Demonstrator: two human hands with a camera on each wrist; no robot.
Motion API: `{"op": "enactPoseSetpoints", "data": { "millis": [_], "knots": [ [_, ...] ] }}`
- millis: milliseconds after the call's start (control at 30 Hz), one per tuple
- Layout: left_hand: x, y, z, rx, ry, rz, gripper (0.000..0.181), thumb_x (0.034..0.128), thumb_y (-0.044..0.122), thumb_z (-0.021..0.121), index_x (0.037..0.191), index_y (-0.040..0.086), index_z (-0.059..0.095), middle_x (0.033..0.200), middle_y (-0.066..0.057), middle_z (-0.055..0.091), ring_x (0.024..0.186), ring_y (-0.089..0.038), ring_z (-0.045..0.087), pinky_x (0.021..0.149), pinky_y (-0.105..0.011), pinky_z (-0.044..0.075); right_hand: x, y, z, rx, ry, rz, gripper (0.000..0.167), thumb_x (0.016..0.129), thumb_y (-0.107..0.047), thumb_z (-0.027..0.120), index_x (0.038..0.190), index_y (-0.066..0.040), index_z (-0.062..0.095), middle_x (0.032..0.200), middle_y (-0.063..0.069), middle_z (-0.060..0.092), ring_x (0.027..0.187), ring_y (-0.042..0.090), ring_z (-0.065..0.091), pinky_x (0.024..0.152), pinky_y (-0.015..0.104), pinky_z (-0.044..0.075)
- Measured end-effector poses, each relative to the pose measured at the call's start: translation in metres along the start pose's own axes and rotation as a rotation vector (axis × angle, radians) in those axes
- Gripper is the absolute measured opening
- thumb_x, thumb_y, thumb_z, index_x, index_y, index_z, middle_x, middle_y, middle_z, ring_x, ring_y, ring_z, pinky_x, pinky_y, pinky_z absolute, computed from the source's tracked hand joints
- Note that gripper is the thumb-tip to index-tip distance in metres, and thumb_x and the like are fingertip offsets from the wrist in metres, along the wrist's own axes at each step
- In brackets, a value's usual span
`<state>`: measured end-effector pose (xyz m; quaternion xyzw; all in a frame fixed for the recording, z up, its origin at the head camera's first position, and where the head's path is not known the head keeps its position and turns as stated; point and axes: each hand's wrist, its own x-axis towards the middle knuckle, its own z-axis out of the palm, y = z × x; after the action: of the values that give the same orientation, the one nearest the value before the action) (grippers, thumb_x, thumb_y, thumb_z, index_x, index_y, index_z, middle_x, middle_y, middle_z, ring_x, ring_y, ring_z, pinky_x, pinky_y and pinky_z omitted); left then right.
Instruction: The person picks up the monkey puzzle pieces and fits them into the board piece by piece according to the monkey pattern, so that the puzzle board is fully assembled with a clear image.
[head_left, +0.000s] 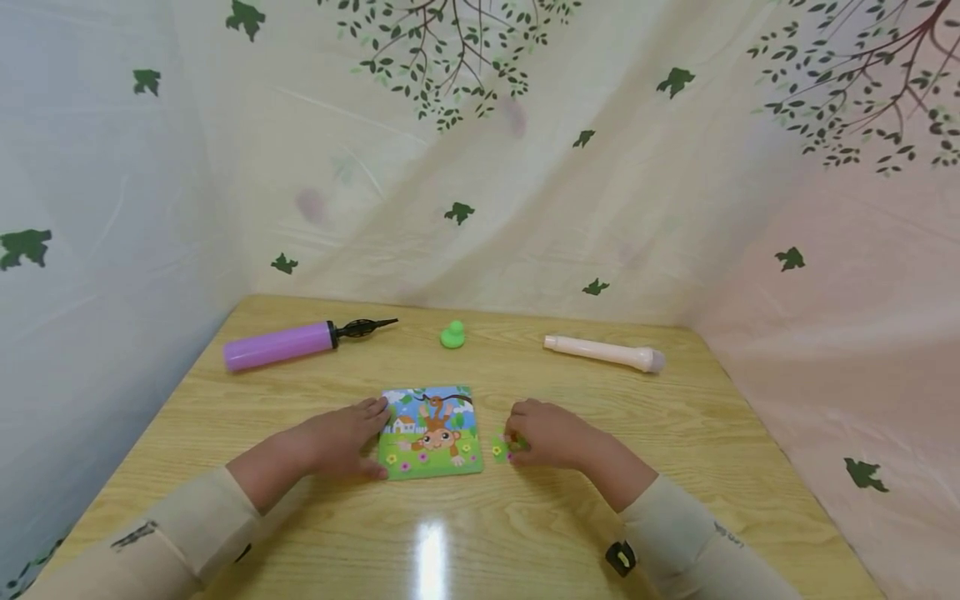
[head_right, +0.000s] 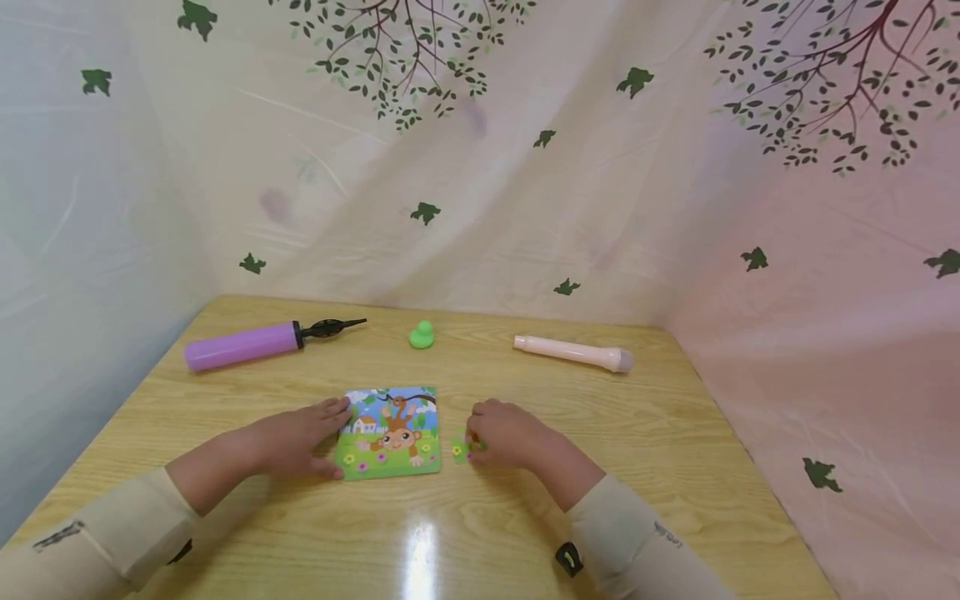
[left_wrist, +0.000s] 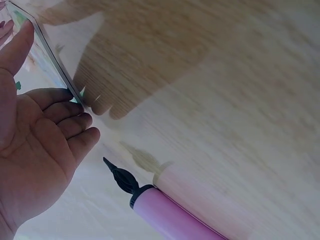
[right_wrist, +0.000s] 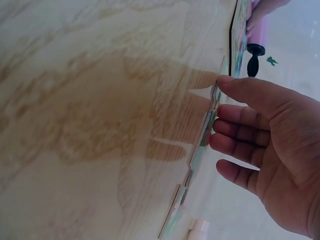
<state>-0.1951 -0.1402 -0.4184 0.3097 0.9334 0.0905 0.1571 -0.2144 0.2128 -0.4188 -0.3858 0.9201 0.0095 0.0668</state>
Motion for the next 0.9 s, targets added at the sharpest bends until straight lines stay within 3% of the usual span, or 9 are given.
{"op": "enactPoseSetpoints", "data": {
  "millis": [233,433,700,900],
  "knots": [
    [0.001,0.0,0.0,0.008,-0.004,-0.001,0.095,0.0873,0.057,0.065,0.151,-0.005,0.03,0.16,-0.024,0.021,0.147,-0.043,0.02,0.12,-0.054,0.023,0.001,0.0,-0.005,-0.11,0.034,-0.048,0.025,0.089,-0.045,0.068,0.094,-0.021,0.071,0.091,-0.011,0.059,0.08,0.007,0.05,0.068,0.027,0.049],
    [0.002,-0.001,0.001,0.013,-0.011,-0.011,0.096,0.0867,0.057,0.066,0.151,-0.004,0.03,0.16,-0.023,0.021,0.148,-0.042,0.019,0.12,-0.054,0.023,0.011,-0.005,-0.017,-0.064,0.104,-0.077,0.023,0.09,-0.043,0.066,0.094,-0.02,0.069,0.091,-0.008,0.06,0.081,0.008,0.053,0.072,0.029,0.052],
    [0.006,-0.003,0.001,0.028,-0.039,-0.026,0.097,0.0865,0.059,0.065,0.152,-0.003,0.029,0.161,-0.022,0.02,0.149,-0.041,0.018,0.121,-0.052,0.022,0.043,-0.039,-0.024,-0.082,0.099,-0.165,0.027,0.091,-0.046,0.064,0.1,-0.022,0.069,0.097,-0.008,0.062,0.085,0.007,0.055,0.075,0.027,0.052],
    [0.008,-0.004,0.0,0.042,-0.052,-0.026,0.094,0.088,0.059,0.063,0.151,-0.002,0.03,0.161,-0.022,0.021,0.148,-0.04,0.019,0.121,-0.052,0.023,0.07,-0.067,-0.017,-0.228,0.133,-0.22,0.028,0.093,-0.049,0.06,0.097,-0.022,0.068,0.095,-0.011,0.06,0.088,0.007,0.058,0.077,0.023,0.052]
  ]
}}
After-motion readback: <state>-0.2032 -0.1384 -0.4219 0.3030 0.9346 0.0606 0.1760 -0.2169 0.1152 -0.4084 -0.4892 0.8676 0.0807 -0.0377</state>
